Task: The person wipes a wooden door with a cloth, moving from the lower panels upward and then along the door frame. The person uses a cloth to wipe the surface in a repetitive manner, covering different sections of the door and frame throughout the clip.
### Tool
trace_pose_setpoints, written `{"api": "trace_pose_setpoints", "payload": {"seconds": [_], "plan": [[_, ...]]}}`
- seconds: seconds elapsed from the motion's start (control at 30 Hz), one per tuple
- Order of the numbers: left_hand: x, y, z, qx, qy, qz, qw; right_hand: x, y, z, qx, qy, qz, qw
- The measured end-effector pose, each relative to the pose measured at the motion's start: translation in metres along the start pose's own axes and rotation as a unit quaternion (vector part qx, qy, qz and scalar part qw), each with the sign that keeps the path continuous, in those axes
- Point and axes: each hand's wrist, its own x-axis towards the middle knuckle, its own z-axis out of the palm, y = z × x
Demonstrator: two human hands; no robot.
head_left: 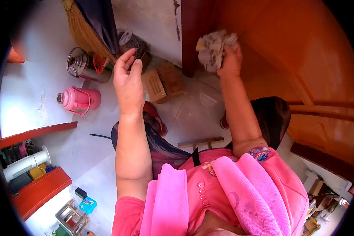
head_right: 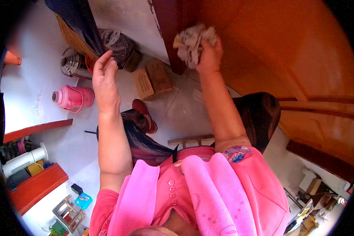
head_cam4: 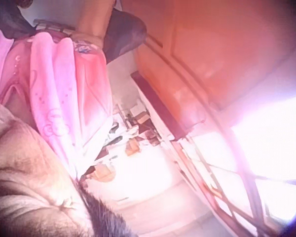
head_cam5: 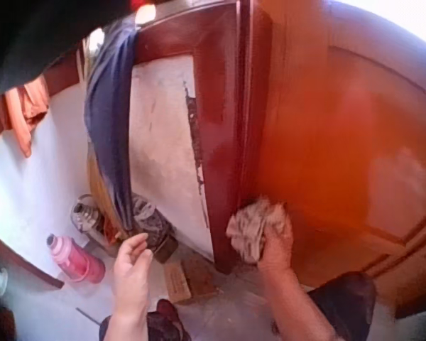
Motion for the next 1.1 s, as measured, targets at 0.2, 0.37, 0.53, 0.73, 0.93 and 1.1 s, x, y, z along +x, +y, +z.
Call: {"api": "trace_pose_setpoints", "payload": {"seconds": [0.2,0.37,0.53,0.73,0.93,1.1], "plan": [[-0.002,0.001,0.011,0.02,-0.031,0.002,0.999,-0.011,-0.051,0.058,-0.147,-0.141,-0.33,0.922],[-0.007,0.007,0.02,0.021,-0.049,-0.019,0.998,0.014,0.016,0.031,-0.2,-0.151,-0.322,0.913],[-0.006,0.005,0.033,0.086,-0.082,-0.016,0.993,0.024,0.107,-0.045,-0.211,-0.039,-0.144,0.966],[-0.005,-0.003,0.043,0.111,-0.112,-0.024,0.987,0.049,0.161,-0.099,-0.056,0.011,0.049,0.997],[0.001,-0.014,0.046,0.122,-0.111,-0.049,0.985,0.071,0.211,-0.147,-0.065,0.064,0.224,0.97],[0.002,-0.013,0.06,0.105,-0.125,-0.084,0.983,0.097,0.253,-0.188,-0.073,0.173,0.359,0.914]]}}
